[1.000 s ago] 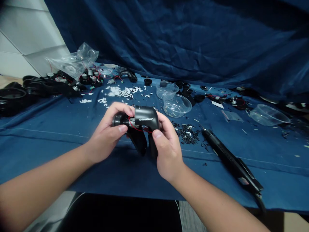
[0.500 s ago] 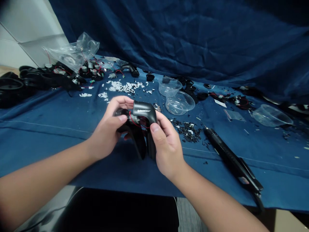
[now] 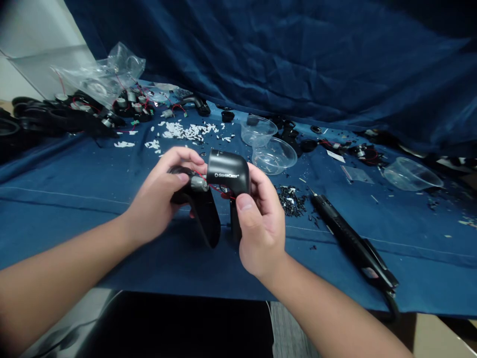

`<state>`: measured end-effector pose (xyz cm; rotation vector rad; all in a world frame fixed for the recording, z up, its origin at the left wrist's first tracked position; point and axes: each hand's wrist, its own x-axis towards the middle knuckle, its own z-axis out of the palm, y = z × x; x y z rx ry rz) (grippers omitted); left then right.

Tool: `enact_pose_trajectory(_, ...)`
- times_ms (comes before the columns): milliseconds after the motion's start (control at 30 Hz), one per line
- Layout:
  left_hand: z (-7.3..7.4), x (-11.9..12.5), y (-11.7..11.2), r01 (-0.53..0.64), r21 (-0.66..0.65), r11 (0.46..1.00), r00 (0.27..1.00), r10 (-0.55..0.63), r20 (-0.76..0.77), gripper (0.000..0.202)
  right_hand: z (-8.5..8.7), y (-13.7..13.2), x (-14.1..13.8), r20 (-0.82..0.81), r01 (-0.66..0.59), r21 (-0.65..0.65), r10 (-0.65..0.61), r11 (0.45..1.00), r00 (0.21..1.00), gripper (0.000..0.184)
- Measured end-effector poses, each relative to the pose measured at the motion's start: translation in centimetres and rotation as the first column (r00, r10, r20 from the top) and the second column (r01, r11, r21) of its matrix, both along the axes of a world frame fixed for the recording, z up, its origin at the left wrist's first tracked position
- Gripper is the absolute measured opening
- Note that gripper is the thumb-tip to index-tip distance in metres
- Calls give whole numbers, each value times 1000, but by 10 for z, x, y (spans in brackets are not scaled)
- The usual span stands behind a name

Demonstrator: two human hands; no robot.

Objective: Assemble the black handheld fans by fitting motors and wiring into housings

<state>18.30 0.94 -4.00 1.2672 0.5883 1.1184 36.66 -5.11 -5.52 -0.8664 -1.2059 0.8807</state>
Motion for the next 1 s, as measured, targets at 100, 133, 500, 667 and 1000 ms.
enact_pose_trajectory(100,0,0,1,77,-29,997,997,-76,18,25,-1,-3,0,71,-5,12,4,1000,997,46)
enact_pose_trajectory(133,0,1,1,102,-36,994,994,-101,32,26,-1,-3,1,74,-8,7,7,1000,997,47)
enact_pose_trajectory(500,5,0,2,158,-110,981,984,-147,104,32,0,8,2,-6,39,24,-39,999,999,42)
enact_pose_trajectory(667,7,-1,0,173,-64,983,982,-167,87,34,-4,8,2,37,-32,-86,35,996,999,49)
enact_pose_trajectory(1000,2,3,-1,-123,-38,992,991,121,-55,27,-14,1,2,216,-21,96,0,995,976,41)
